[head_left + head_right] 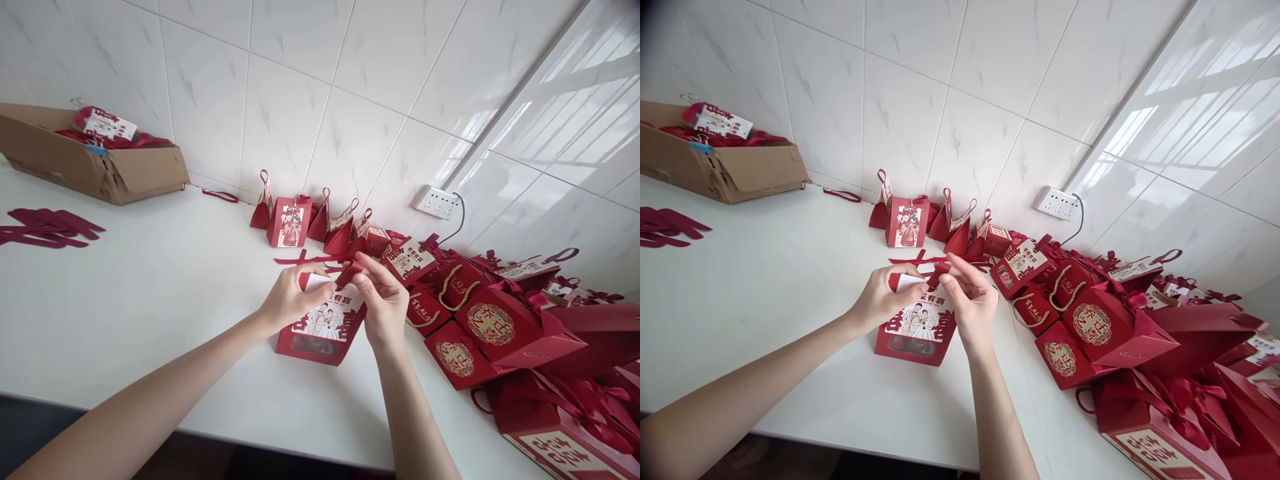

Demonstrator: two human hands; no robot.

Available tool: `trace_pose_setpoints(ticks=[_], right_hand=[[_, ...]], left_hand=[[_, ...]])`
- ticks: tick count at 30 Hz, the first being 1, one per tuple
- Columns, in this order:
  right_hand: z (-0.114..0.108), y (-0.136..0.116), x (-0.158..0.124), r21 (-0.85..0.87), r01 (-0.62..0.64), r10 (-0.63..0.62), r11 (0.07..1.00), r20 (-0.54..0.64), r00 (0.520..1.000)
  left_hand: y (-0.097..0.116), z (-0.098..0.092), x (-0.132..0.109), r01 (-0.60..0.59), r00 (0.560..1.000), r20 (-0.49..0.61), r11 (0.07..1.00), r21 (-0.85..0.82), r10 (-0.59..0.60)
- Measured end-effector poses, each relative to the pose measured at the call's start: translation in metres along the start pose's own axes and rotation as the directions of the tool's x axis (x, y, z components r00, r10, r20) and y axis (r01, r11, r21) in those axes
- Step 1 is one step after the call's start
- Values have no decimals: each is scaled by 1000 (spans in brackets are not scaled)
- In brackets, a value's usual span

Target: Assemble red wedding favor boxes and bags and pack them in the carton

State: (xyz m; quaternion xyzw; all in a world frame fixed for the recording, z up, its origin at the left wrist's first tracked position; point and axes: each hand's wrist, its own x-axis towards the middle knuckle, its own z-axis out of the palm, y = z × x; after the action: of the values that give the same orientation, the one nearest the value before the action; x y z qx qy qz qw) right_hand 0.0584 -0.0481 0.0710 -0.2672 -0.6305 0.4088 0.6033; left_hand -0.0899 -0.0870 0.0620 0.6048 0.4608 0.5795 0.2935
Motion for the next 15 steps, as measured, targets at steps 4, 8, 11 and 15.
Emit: trace_pose_setpoints(ticks=[4,8,11,15], right_hand=[[-19,4,4,-174,-115,166,978,315,934],[-29,17,9,-214,-284,345,934,346,873],[-27,26,11,-51,-455,454,889,220,863],[-19,35,9,15,-464,450,886,214,867]], left_hand=[[-1,-3,0,-21,997,-79,1000,-7,21],[-8,-7,7,13,994,-106,979,-204,-35],[-15,-8,12,103,994,12,879,-465,-110],[-18,-6,11,197,980,119,764,-615,-157]])
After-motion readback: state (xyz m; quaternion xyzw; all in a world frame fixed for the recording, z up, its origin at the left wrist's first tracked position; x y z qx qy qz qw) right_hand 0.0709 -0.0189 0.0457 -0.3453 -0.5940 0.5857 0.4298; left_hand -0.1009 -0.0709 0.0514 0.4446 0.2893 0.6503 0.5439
